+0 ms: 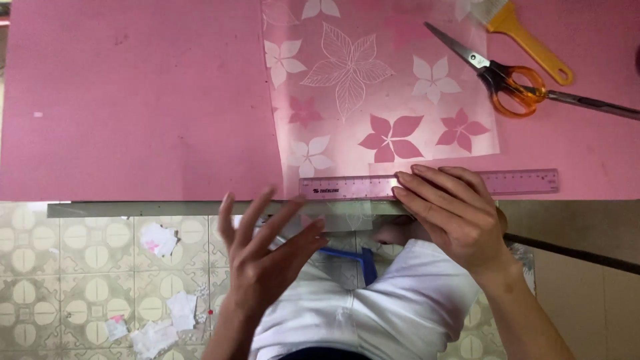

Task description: Measuring a piece of floral patterned vinyl film with a ruler and cutting it with scissors on a pink desk.

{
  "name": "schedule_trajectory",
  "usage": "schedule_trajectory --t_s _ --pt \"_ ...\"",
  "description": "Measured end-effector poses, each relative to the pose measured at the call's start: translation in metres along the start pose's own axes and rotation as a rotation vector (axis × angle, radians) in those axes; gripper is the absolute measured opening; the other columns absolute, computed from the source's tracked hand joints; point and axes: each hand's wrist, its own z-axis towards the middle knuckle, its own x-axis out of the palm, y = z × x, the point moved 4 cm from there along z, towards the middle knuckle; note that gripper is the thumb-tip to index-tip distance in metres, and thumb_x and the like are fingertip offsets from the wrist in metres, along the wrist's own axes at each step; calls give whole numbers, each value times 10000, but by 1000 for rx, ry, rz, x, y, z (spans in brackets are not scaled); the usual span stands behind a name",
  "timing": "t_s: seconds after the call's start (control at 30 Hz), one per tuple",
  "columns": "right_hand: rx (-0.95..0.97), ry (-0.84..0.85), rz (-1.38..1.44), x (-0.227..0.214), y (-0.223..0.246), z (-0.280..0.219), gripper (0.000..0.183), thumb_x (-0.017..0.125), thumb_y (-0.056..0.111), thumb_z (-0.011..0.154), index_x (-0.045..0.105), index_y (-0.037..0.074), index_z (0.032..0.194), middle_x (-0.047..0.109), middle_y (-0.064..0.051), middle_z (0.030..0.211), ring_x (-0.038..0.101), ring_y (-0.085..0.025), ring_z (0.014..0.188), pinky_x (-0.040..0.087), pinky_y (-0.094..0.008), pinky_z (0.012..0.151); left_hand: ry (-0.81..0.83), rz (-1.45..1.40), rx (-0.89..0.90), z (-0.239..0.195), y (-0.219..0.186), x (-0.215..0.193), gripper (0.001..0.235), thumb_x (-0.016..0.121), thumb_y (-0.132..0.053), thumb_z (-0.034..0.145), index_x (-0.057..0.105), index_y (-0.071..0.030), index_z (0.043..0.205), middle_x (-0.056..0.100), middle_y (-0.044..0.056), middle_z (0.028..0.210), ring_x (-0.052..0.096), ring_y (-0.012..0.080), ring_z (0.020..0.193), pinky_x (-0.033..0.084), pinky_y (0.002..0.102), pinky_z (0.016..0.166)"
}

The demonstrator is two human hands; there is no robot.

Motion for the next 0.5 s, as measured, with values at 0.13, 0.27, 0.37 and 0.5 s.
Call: schedule_trajectory --t_s 0.13,0.27,0.37,0.5 --pt "3 -16 6 3 -3 0 183 743 20 967 764 17 1149 761 -139 1192 714 -333 1173 522 -441 1037 49 -44 95 8 5 9 194 887 -203 938 767 -272 1075 668 14 1339 613 329 1307 285 625 1179" --pt "62 52 80 11 -12 -9 280 787 -15 916 744 51 1185 739 -129 1239 705 -316 1217 531 -438 1095 40 -132 158 14 11 16 137 863 -146 937 776 -167 1040 682 65 1302 623 361 1271 494 573 1086" --pt "87 126 139 9 -11 -5 352 787 -39 903 714 44 1237 707 -147 1298 673 -316 1269 512 -442 1161 48 -186 160 17 8 17 151 872 -166 926 760 -120 1016 708 90 1264 661 366 1232 495 573 1086" --pt "58 130 202 6 -13 4 323 784 -27 919 718 23 1231 702 -160 1299 674 -333 1267 520 -460 1162 127 -158 156 28 7 17 418 904 -365 915 733 -127 1213 717 101 1301 670 308 1269 498 524 1123"
